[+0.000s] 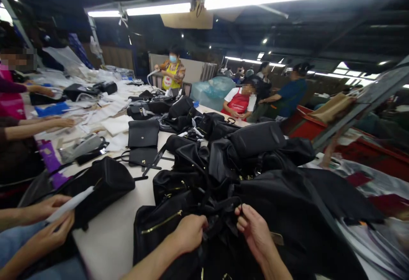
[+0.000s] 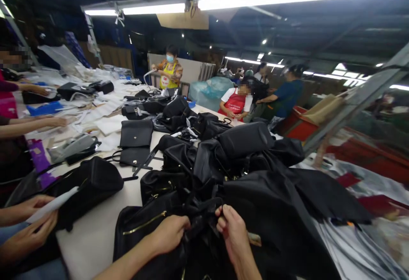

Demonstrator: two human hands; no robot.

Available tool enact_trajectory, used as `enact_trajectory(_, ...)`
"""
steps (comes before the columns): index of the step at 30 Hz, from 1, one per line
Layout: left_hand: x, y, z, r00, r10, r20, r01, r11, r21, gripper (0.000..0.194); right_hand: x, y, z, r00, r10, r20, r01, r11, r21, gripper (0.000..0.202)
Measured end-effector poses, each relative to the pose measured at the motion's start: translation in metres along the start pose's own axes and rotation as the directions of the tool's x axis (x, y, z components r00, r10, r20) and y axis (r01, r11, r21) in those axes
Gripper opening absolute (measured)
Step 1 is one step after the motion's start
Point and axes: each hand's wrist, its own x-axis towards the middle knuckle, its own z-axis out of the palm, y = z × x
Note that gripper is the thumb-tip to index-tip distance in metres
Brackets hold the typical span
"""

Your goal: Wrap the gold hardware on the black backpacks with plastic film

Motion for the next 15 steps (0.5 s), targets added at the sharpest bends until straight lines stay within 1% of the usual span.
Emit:
enact_trajectory(2,0.000,0.005,-0.005,0.999,0.016,-0.032,-0.016,1.000,-0.003,0.029,0.008,-0.004,-0.001,0.999,0.028,-0.028,-0.027,0.999,0.031,0.037)
enact_trajectory(4,0.003,0.015,-0.008,0.997,0.027,-0.071,-0.028,1.000,-0.010,0.028,0.013,-0.007,-0.001,0.999,0.039,-0.030,-0.037,0.997,0.061,0.039)
enact_trajectory(6,0.010,0.026,-0.006,0.996,0.009,-0.089,-0.011,1.000,-0.019,0.030,0.015,-0.007,-0.001,0.999,0.041,-0.020,-0.039,0.996,0.085,0.037)
enact_trajectory(8,0.021,0.033,0.002,0.996,-0.017,-0.084,0.015,0.999,-0.030,0.030,0.014,-0.007,-0.001,0.999,0.045,-0.010,-0.044,0.994,0.104,0.035)
enact_trajectory(10,0.033,0.036,0.011,0.997,-0.033,-0.065,0.030,0.999,-0.041,0.024,0.013,-0.007,-0.002,0.999,0.048,-0.008,-0.047,0.992,0.117,0.035)
enact_trajectory(12,0.041,0.035,0.018,0.998,-0.043,-0.046,0.040,0.998,-0.055,0.026,0.010,-0.007,-0.002,0.999,0.044,-0.007,-0.043,0.992,0.115,0.036)
enact_trajectory(15,0.040,0.033,0.018,0.999,-0.044,-0.020,0.042,0.996,-0.085,0.023,0.003,-0.002,0.001,1.000,0.020,0.013,-0.021,0.998,0.066,0.040)
